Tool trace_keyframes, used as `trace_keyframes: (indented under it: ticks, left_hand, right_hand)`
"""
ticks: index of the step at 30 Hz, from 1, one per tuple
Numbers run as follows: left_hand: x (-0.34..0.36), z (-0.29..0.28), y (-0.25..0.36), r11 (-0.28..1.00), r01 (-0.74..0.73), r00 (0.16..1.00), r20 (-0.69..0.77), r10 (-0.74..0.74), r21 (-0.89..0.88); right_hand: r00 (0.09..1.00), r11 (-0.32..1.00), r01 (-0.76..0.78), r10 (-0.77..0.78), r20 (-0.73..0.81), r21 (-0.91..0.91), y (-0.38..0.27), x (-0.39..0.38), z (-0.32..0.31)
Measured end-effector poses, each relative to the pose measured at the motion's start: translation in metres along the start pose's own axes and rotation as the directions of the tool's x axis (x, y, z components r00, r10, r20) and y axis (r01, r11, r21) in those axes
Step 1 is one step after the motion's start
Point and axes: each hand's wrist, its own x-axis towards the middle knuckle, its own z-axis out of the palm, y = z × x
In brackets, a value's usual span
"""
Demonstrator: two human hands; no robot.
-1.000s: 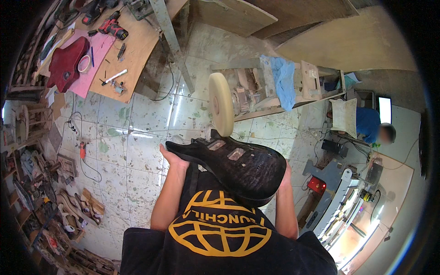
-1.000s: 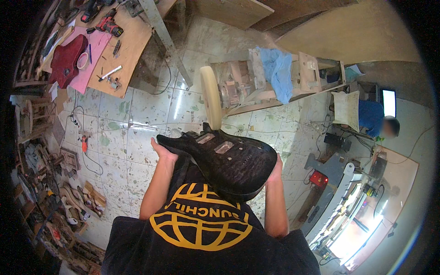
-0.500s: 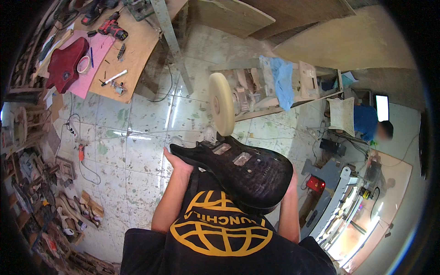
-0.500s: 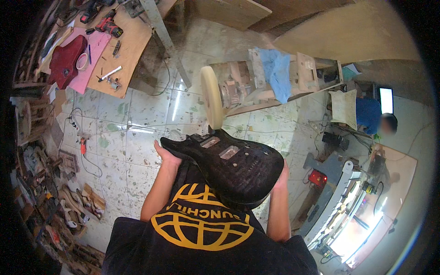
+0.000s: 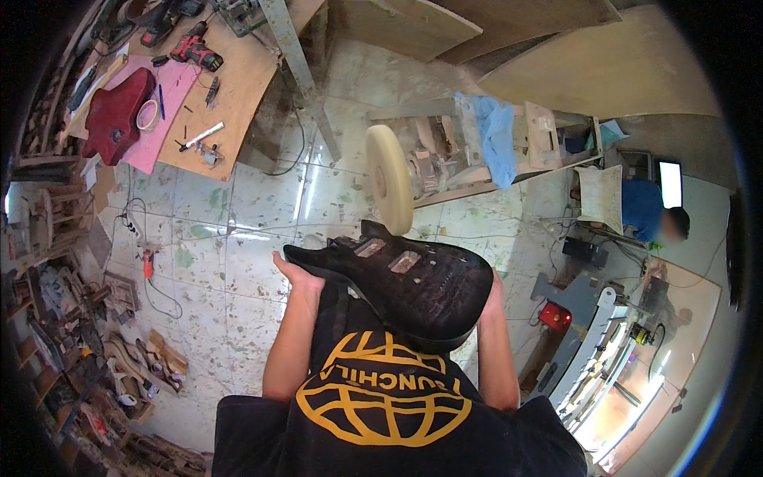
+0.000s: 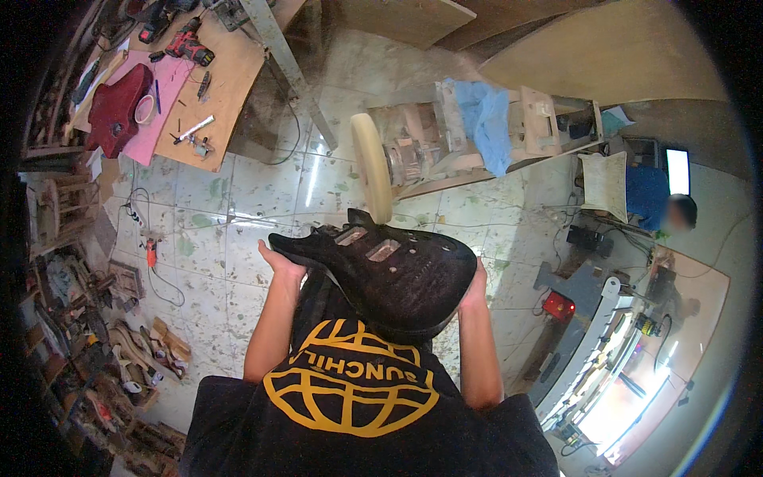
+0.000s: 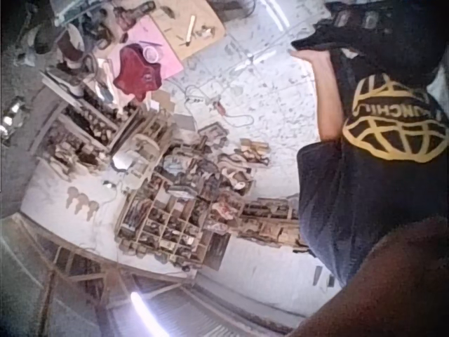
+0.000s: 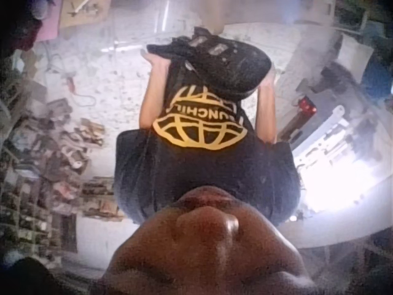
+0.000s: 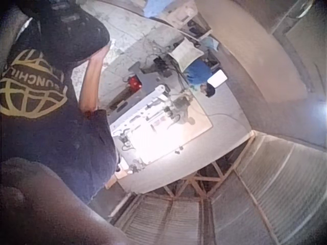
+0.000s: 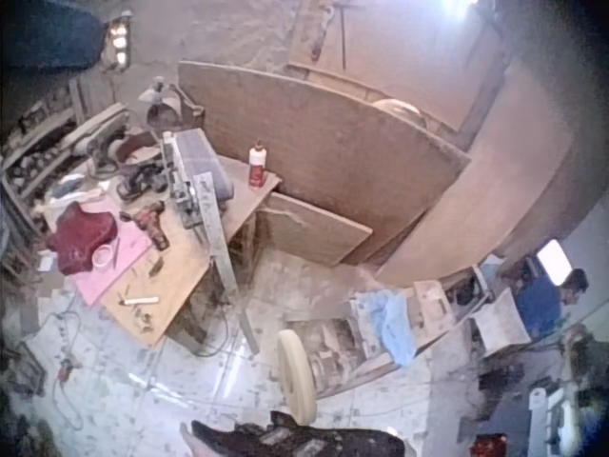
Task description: The person holds a dark wood guitar body and presses various sides and edges against a rotating polishing wheel. The person turns the guitar body over to reach different surfaces and occasionally wipes the wood with a cloth or by hand.
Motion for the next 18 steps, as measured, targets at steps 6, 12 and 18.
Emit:
trace_keyframes:
  ticks: [6, 12, 18]
  left_hand:
    - [0.020, -0.010, 0.018, 0.997, -0.079, 0.997, 0.002, 0.079, -0.011]
    - [0.020, -0.023, 0.040, 0.989, -0.132, 0.991, -0.035, 0.130, -0.072]
    - [0.004, -0.031, 0.059, 0.977, -0.209, 0.978, -0.028, 0.208, -0.053]
  right_hand:
    - [0.996, 0.996, -0.079, 0.080, 0.025, -0.026, 0.014, 0.037, 0.010]
    - [0.986, 0.987, -0.162, 0.163, 0.043, -0.026, 0.032, 0.069, 0.013]
    - [0.974, 0.979, -0.198, 0.202, 0.101, -0.050, 0.056, 0.089, 0.027]
